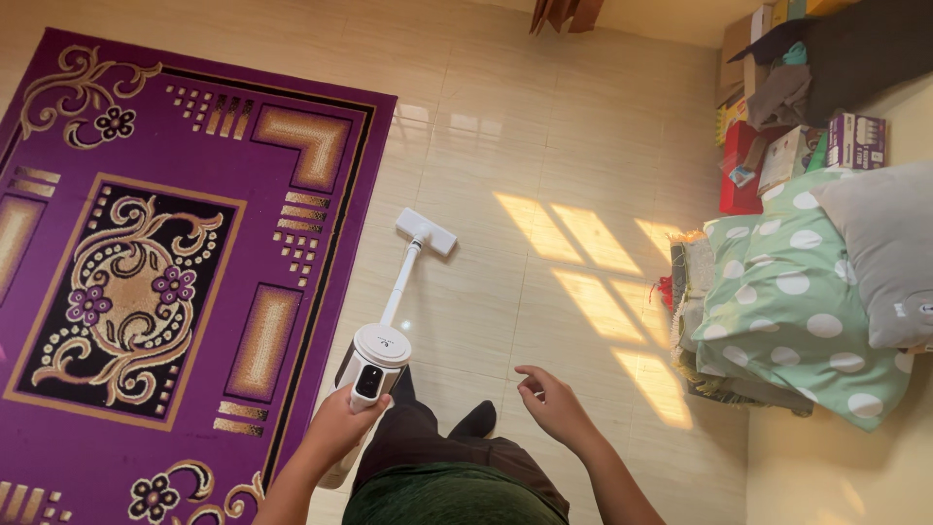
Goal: The person uses a white cordless stick vacuum to clean a tiled floor in a bedroom. They move the vacuum back and forth across the floor, covering the area near a purple rug and a bed with green polka-dot bedding.
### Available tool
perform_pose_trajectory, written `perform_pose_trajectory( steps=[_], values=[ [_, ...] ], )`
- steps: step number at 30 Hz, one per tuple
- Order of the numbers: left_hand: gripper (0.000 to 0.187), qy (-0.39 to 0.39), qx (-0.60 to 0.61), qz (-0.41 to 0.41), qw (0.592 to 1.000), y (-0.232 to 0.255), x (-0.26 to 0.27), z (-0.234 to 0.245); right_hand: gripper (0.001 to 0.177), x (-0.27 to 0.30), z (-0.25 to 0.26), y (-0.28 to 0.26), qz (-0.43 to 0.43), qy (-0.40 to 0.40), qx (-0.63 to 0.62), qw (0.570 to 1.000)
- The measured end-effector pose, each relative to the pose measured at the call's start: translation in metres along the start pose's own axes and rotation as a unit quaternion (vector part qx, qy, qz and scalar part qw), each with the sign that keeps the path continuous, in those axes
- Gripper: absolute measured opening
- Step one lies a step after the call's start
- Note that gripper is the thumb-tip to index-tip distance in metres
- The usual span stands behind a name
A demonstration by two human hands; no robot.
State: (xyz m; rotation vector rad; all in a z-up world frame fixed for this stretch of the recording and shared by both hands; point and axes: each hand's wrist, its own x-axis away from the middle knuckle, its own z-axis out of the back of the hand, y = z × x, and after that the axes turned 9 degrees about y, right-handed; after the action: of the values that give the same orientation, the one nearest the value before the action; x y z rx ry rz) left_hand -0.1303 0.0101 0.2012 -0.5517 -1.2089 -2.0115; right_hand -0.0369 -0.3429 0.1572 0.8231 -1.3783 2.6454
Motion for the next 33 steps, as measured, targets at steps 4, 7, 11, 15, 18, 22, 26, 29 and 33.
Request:
perform_pose_trajectory(
  steps=[4, 7, 11, 15, 18, 22, 26, 29, 33],
  values=[
    [0.038, -0.013, -0.011, -0.023, 1.0, 0.009, -0.017, 0.014, 0.042, -0.005, -0.012, -0.017, 0.02, 0.048, -0.024, 0.998],
    [0.038, -0.014, 0.007, -0.032, 0.999, 0.009, -0.042, 0.02, 0.046, -0.005, -0.03, -0.029, 0.001, 0.09, -0.04, 0.995],
    [0.035, -0.01, 0.079, -0.044, 0.996, 0.011, -0.087, 0.02, 0.05, -0.008, -0.058, -0.045, -0.02, 0.121, -0.049, 0.991],
    [0.033, -0.021, 0.171, -0.071, 0.982, 0.016, -0.132, 0.015, 0.051, -0.012, -0.081, -0.067, -0.03, 0.144, -0.06, 0.987],
    [0.033, -0.031, 0.158, -0.056, 0.985, 0.025, -0.17, 0.013, 0.051, -0.017, -0.094, -0.079, -0.046, 0.149, -0.064, 0.986],
    [0.029, -0.053, 0.132, -0.084, 0.986, 0.034, -0.213, 0.02, 0.048, -0.023, -0.114, -0.086, -0.029, 0.194, -0.083, 0.977],
    [0.025, -0.056, 0.086, -0.096, 0.99, 0.037, -0.237, 0.041, 0.044, -0.03, -0.134, -0.091, -0.064, 0.216, -0.095, 0.97],
    [0.026, -0.074, 0.041, -0.109, 0.99, 0.031, -0.242, 0.065, 0.043, -0.036, -0.147, -0.096, -0.075, 0.225, -0.1, 0.966],
    [0.027, -0.09, 0.006, -0.115, 0.989, 0.016, -0.226, 0.108, 0.041, -0.045, -0.161, -0.106, -0.083, 0.217, -0.107, 0.967]
  ],
)
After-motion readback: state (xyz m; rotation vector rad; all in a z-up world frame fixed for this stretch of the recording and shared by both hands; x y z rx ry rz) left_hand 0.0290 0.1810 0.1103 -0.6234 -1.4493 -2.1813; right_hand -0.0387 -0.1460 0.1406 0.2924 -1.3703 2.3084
